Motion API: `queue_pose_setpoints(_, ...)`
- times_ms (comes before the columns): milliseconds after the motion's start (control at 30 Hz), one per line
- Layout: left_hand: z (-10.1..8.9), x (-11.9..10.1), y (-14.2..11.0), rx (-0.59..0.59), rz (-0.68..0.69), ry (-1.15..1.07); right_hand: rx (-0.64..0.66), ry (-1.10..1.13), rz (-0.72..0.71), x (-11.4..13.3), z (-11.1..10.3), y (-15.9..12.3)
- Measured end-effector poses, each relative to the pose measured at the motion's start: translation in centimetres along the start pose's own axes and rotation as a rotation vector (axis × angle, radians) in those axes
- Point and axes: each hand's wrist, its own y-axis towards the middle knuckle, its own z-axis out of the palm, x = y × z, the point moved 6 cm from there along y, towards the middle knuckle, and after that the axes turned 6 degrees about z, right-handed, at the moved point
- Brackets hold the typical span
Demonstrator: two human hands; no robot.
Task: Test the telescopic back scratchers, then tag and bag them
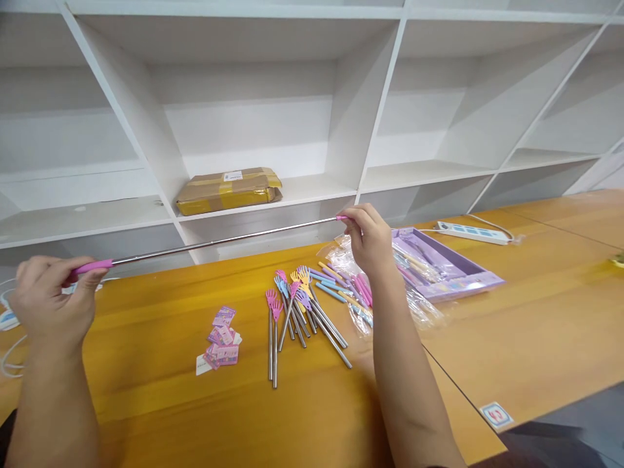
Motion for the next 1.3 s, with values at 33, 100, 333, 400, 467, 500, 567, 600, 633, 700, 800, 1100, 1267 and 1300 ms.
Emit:
queue_pose_setpoints(33,0.2,0.2,0.0,0.000,0.005,0.000,-0.014,0.004,-0.006,-0.2,-0.1,0.0)
queue_pose_setpoints(100,0.9,0.7,-0.2,0.048,0.008,0.005,-0.048,0.011,-0.022,-0.5,-0.3,-0.1)
queue_pose_setpoints(333,1.7,1.7,-0.4,0.117,-0.001,0.023,-0.045,0.003,-0.031,-1.0,-0.2,-0.1)
queue_pose_setpoints(400,1.7,1.4,-0.5,0.109,-0.002,0.029,-0.067,-0.007,-0.022,-1.2,-0.2,-0.1)
queue_pose_setpoints(467,1.8,0.7,-0.5,0.101,0.015,0.023,-0.059,-0.011,-0.019,-1.4,-0.1,-0.2)
queue_pose_setpoints(500,1.8,0.4,-0.5,0.097,0.032,0.016,-0.048,-0.015,-0.019,-1.5,0.0,-0.3)
queue_pose_setpoints(567,1.7,-0.1,-0.5,0.079,0.073,0.003,-0.033,-0.030,-0.016,-1.6,0.2,-0.4)
queue_pose_setpoints(600,1.5,-0.2,-0.4,0.063,0.092,0.002,-0.031,-0.041,-0.010,-1.7,0.2,-0.4)
queue_pose_setpoints(633,1.2,-0.3,-0.3,0.043,0.107,0.008,-0.034,-0.051,0.000,-1.6,0.2,-0.3)
queue_pose_setpoints(700,0.7,-0.6,-0.2,0.011,0.136,0.033,-0.029,-0.060,0.005,-1.1,0.5,-0.2)
queue_pose_setpoints(800,1.1,-2.8,-0.5,0.040,0.229,0.053,0.070,-0.039,-0.066,1.6,2.3,-0.4)
queue_pose_setpoints(1100,4.7,-14.7,-4.0,0.038,0.342,-0.160,0.265,0.039,-0.122,14.9,10.0,-7.0)
queue_pose_setpoints(1267,4.2,-14.0,-3.3,0.113,0.361,-0.190,0.349,-0.037,-0.083,15.9,9.6,-7.2)
queue_pose_setpoints(1300,4.2,-13.8,-3.1,0.150,0.360,-0.186,0.377,-0.054,-0.081,15.7,9.7,-7.0)
